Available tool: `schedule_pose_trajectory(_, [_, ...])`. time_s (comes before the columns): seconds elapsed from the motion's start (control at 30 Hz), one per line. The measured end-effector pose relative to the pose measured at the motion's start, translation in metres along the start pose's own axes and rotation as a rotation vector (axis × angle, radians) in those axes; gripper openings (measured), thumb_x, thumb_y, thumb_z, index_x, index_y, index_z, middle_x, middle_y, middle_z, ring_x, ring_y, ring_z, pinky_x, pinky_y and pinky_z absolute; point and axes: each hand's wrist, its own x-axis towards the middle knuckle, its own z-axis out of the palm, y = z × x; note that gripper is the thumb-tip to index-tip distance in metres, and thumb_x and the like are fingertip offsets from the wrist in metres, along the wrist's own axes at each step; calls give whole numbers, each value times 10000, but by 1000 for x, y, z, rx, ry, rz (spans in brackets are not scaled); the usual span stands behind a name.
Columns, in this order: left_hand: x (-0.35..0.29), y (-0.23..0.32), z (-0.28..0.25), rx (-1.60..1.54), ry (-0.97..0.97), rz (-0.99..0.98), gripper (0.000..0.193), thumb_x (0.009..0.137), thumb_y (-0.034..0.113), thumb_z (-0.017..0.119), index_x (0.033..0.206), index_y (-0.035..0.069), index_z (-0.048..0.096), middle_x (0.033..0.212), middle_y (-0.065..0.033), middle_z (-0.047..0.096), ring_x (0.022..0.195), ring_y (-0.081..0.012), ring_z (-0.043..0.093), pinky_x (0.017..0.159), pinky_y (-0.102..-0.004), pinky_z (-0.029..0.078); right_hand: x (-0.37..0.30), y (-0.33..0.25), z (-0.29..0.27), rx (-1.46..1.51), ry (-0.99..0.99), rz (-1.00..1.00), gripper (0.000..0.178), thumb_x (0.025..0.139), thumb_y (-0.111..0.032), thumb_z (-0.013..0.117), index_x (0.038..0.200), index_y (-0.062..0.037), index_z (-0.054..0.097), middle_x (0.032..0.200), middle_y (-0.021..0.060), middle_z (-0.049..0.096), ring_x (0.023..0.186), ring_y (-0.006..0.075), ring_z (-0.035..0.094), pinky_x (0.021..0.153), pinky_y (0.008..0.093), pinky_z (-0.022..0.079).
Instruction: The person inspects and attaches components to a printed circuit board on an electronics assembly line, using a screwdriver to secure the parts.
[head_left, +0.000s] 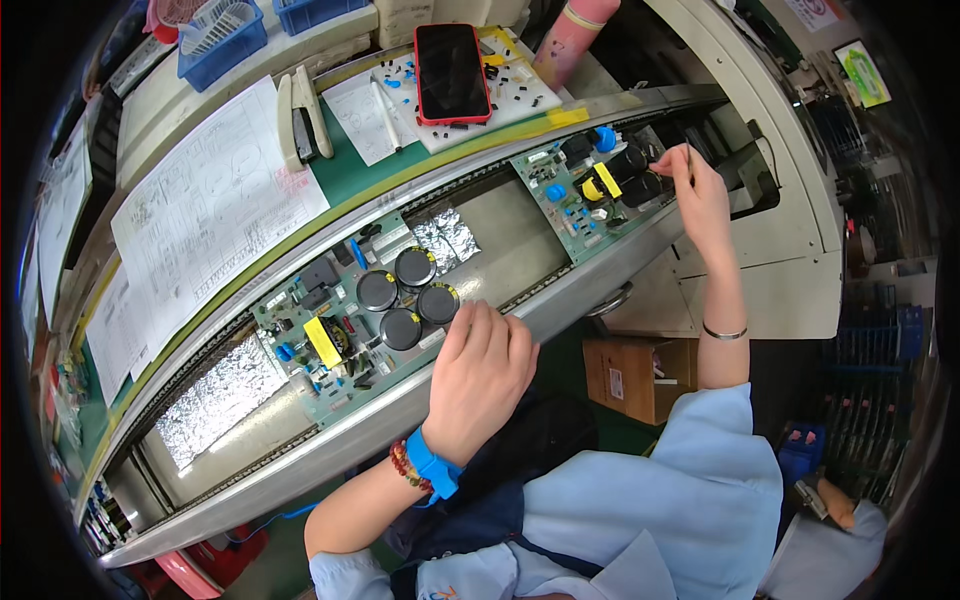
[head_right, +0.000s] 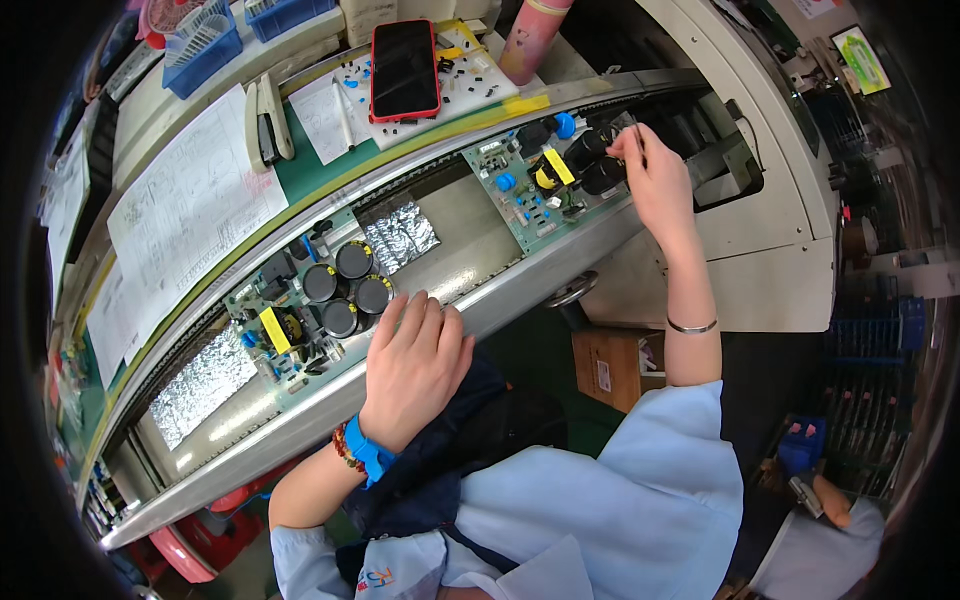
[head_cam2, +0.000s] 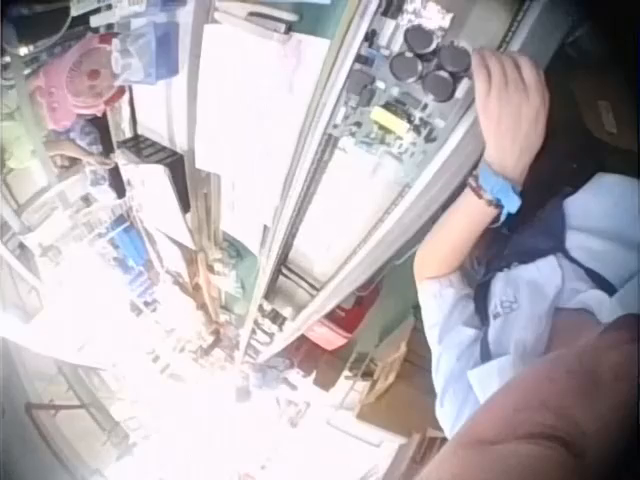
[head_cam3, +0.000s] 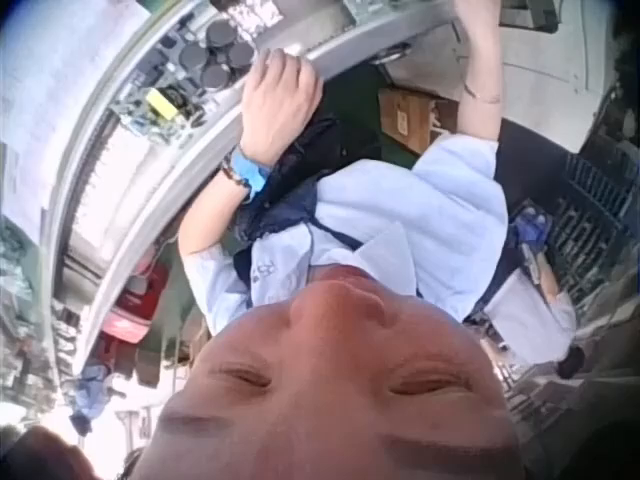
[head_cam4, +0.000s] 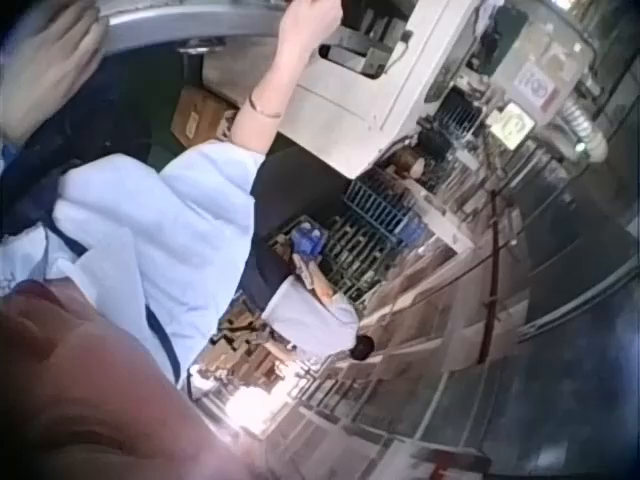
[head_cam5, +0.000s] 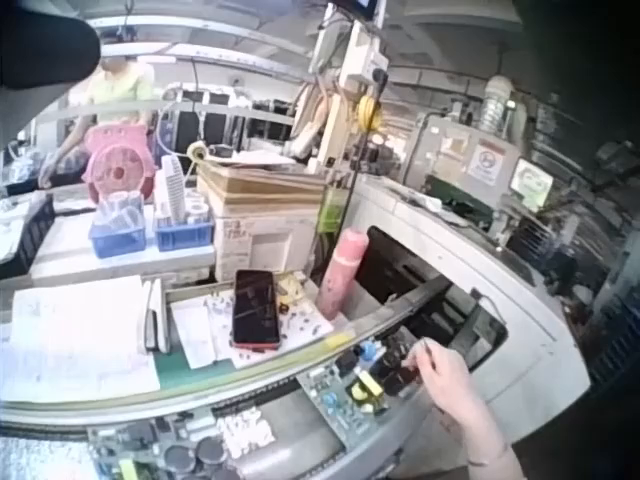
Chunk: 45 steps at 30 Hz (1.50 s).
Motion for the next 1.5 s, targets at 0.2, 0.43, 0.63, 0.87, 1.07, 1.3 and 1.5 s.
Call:
schedule_pose_trajectory(0.2, [18,4,1,147,-34,67,295,813,284,563,850,-7,531,773,-127,566,913,-265,545,990,-387,319,-3,6,-1,-15,-23,98,297,943,-260,394,857,-5,518,791,110,639,769,263,625,642,328,453])
schedule_pose_trajectory(0.43, [31,-5,15,115,-99,113,308,840,297,527,651,55,505,532,-60,489,571,-217,520,955,-362,339,16,-2,17,-57,12,-74,253,937,-216,405,884,-2,530,800,119,622,759,269,612,656,328,457])
schedule_pose_trajectory(0.63, [27,-11,10,134,-108,128,309,851,288,514,637,65,503,521,-48,488,531,-204,506,768,-304,376,17,-76,48,358,-283,-32,247,950,-207,405,939,-20,567,754,47,559,639,90,506,606,224,416])
schedule_pose_trajectory(0.87, [8,-21,-4,109,-123,68,288,839,281,535,641,73,504,530,-44,493,553,-193,511,745,-300,369,27,-126,118,340,-476,-240,225,800,-169,624,968,-24,587,637,50,485,553,105,401,515,273,342])
schedule_pose_trajectory(1.07, [-21,-36,-23,156,-157,-48,259,827,264,549,663,75,486,540,-39,478,569,-192,507,723,-298,371,32,-130,152,262,-386,-458,193,776,-148,622,902,-10,573,783,139,619,734,285,606,628,331,462])
schedule_pose_trajectory(1.3, [-47,-29,-37,29,-16,16,192,760,223,619,738,58,522,716,-48,516,715,-200,510,749,-338,404,14,-164,123,332,-641,-299,136,777,-108,624,849,-5,570,572,37,431,515,89,400,494,258,335])
schedule_pose_trajectory(1.5, [-63,-19,-41,-36,149,-24,190,761,164,581,896,30,569,989,-105,564,963,-210,532,810,-313,420,-14,-204,123,683,-910,-311,133,784,-134,644,805,-31,563,546,-42,291,523,49,278,475,230,235])
